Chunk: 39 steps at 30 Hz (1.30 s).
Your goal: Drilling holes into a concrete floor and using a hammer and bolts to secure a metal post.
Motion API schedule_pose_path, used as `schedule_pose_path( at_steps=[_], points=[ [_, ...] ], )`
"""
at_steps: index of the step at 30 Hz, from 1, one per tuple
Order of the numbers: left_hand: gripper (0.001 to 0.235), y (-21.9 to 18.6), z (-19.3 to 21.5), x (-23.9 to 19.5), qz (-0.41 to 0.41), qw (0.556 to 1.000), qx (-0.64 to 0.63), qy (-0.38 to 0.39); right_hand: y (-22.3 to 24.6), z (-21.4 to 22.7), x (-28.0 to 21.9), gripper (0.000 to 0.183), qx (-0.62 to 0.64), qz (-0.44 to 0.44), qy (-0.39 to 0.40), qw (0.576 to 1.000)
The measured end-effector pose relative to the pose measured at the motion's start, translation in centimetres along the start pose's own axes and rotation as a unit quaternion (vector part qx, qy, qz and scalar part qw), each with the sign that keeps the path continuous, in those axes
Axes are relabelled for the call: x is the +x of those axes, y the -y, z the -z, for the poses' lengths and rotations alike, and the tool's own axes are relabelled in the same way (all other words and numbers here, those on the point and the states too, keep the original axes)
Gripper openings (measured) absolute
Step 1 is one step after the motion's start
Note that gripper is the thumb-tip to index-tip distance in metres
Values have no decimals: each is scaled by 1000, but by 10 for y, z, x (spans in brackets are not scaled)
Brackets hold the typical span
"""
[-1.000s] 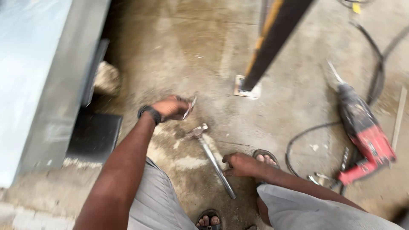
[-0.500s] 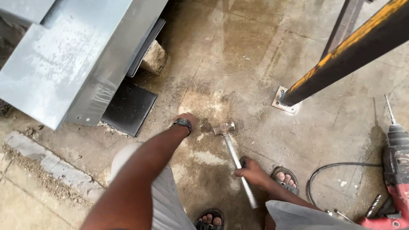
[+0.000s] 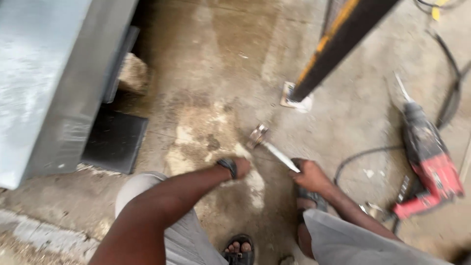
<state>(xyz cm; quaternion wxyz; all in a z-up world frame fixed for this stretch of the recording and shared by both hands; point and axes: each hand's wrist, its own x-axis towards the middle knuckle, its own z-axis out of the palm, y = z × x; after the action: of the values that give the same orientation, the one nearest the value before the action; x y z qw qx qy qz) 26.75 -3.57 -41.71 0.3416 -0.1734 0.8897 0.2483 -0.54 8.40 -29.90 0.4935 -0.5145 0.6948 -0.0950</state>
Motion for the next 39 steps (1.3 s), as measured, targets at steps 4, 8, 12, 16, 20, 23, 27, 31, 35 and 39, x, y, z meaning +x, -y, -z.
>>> schedule_pose_path(
  at_steps=[4,8,12,16,20,23,27,31,35,39],
  points=[
    [26,-31,69,-27,171,985,9,35,-15,43,-58,51,-16,-100,-70,992],
    [29,-72,8,12,68,981,159,86,-34,52,-92,51,15,-109,-164,980],
    [25,-111,20,22,-142,976,108,-126,-62,49,-119,47,101,-121,-220,963],
    [18,-144,98,7,15,992,-61,-105,-48,50,-153,46,232,-180,-236,926],
    [17,-168,60,44,51,990,-82,-104,-58,44,-174,47,239,-206,-264,911],
    [19,-186,29,42,43,995,-42,-85,-52,43,-185,48,241,-209,-273,908],
    [20,-189,60,21,101,976,-170,-88,-56,37,-191,49,226,-260,-249,905],
    [17,-168,83,21,166,959,-225,-40,-53,36,-196,52,247,-283,-227,898],
    [18,-138,112,19,135,963,-187,-141,-87,22,-190,53,245,-269,-230,903],
    [15,-134,112,40,85,914,-341,-204,-89,24,-181,52,221,-231,-255,913]
  ],
)
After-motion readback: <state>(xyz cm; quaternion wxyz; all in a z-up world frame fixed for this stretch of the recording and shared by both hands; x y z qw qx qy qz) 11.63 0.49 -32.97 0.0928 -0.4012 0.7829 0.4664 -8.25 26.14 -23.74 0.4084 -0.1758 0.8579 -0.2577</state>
